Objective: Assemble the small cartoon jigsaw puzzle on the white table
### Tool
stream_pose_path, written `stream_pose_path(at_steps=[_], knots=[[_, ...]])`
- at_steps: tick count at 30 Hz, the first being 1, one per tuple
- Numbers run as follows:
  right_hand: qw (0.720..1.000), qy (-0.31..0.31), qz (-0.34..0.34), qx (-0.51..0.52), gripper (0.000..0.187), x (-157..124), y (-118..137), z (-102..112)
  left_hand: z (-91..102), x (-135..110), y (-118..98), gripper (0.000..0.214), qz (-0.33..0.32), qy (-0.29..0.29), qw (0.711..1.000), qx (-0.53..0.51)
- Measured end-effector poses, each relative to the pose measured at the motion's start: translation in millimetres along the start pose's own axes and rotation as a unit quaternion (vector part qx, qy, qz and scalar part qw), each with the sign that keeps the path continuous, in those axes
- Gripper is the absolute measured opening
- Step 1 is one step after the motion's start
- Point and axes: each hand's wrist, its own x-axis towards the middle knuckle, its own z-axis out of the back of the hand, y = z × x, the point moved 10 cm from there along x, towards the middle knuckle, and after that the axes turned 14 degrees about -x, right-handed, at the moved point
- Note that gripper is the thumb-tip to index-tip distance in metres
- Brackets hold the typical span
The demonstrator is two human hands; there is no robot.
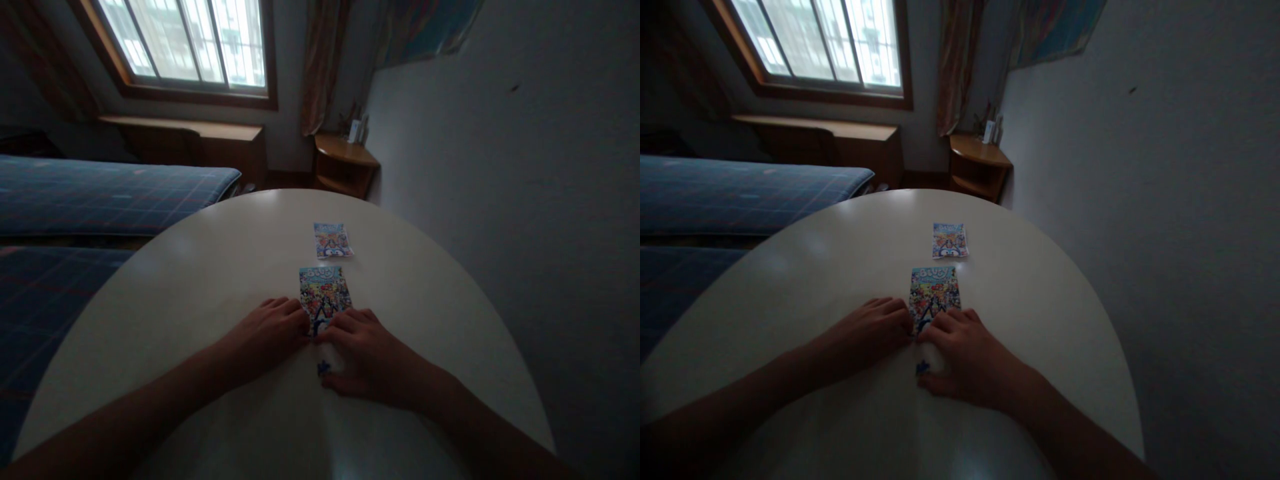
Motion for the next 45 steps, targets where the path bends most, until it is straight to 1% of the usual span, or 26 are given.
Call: stream_pose_path(at_steps=[3,8,15,20,22,26,30,33,36,40,45], knots=[[1.000,-0.002,0.004,-0.010,0.048,0,1,1,1.2,1,-2,0.005,-0.001,0.002,1.000,0.003],[1.000,0.002,-0.002,-0.013,0.050,0,1,1,2.4,1,-7,0.007,-0.021,0.004,1.000,-0.011],[1.000,-0.001,-0.005,-0.007,0.050,0,0,2,1.7,0,-6,0.007,-0.040,-0.004,0.999,-0.026],[1.000,0.000,-0.005,-0.015,0.049,-1,0,0,-0.9,0,-6,0.010,-0.041,0.022,0.999,-0.024],[1.000,-0.002,-0.004,-0.018,0.050,-2,0,0,0.5,-1,-9,0.010,-0.054,0.027,0.998,-0.024],[1.000,0.002,-0.005,-0.026,0.048,-3,1,0,6.5,-4,-15,0.007,-0.089,0.010,0.996,-0.026],[0.999,-0.001,-0.003,-0.035,0.049,-3,1,2,8.2,-6,-16,0.007,-0.116,0.003,0.993,-0.013],[1.000,-0.010,0.005,-0.028,0.045,-2,1,3,7.7,-9,-19,0.005,-0.145,0.009,0.989,0.009],[1.000,-0.015,0.010,-0.011,0.035,-2,1,4,7.5,-10,-20,0.007,-0.157,0.021,0.987,0.013],[1.000,-0.008,-0.002,0.014,0.024,-2,-1,5,8.8,-9,-16,0.008,-0.139,0.029,0.990,-0.018],[0.998,0.018,-0.028,0.045,0.019,-2,-1,4,13.4,-10,-10,0.007,-0.126,0.025,0.990,-0.063]])
